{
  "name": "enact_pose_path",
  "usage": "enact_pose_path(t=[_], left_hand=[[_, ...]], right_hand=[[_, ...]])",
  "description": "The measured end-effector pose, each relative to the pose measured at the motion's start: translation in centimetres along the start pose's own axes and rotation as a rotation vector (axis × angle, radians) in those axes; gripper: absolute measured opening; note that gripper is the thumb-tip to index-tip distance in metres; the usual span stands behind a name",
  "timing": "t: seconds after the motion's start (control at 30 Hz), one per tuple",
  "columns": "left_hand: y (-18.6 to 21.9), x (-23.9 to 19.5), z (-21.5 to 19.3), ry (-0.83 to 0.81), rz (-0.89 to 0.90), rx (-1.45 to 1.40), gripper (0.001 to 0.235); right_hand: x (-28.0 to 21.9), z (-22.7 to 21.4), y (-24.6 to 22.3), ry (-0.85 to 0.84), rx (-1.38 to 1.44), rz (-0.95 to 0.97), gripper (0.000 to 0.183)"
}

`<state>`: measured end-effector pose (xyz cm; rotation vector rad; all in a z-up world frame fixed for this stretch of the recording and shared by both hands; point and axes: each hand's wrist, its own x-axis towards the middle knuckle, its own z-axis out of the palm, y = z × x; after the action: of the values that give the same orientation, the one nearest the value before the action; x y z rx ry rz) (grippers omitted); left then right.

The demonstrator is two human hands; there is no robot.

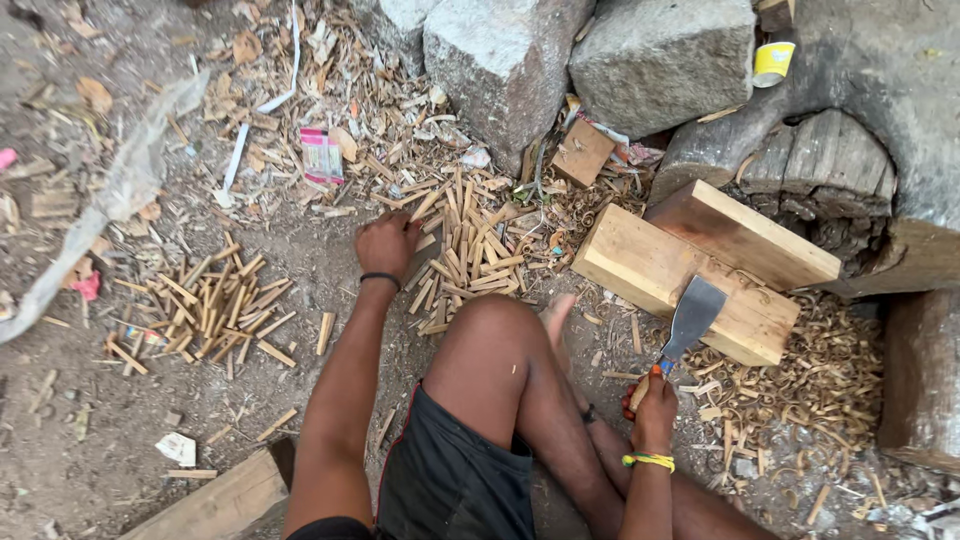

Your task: The person sits on the ground and uses a chisel to carve a rectangular wooden block. They repeatedly strike the chisel with their hand to remove wood shavings and shape the block, occasionally pausing to clear debris from the surface.

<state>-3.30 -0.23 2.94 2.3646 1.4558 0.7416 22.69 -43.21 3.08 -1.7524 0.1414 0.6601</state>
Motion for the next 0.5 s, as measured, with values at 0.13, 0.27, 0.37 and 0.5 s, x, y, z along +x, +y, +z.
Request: enact_pose_path(t=[0.13, 0.27, 0.37, 0.5], left_hand=[[0.1, -1.2, -2.7, 0.048, 0.022, -0.112, 0.024], [1.8, -2.0, -5.4, 0.025, 0.129, -0.255, 0.022], [4.3, -1.9, -6.1, -0.021, 0.209, -0.287, 0.022], [5.8, -2.3, -5.1, -0.022, 0.244, -0.175, 0.021]], right_hand=[[0.2, -0.2, 0.4, -0.017, -0.010, -0.019, 0.036], [0.7, -0.4, 1.0, -0.013, -0.005, -0.030, 0.036], [1.1, -0.5, 1.5, -0.006, -0.024, -0.051, 0.040], [1.4, -0.5, 1.7, -0.007, -0.013, -0.032, 0.042]])
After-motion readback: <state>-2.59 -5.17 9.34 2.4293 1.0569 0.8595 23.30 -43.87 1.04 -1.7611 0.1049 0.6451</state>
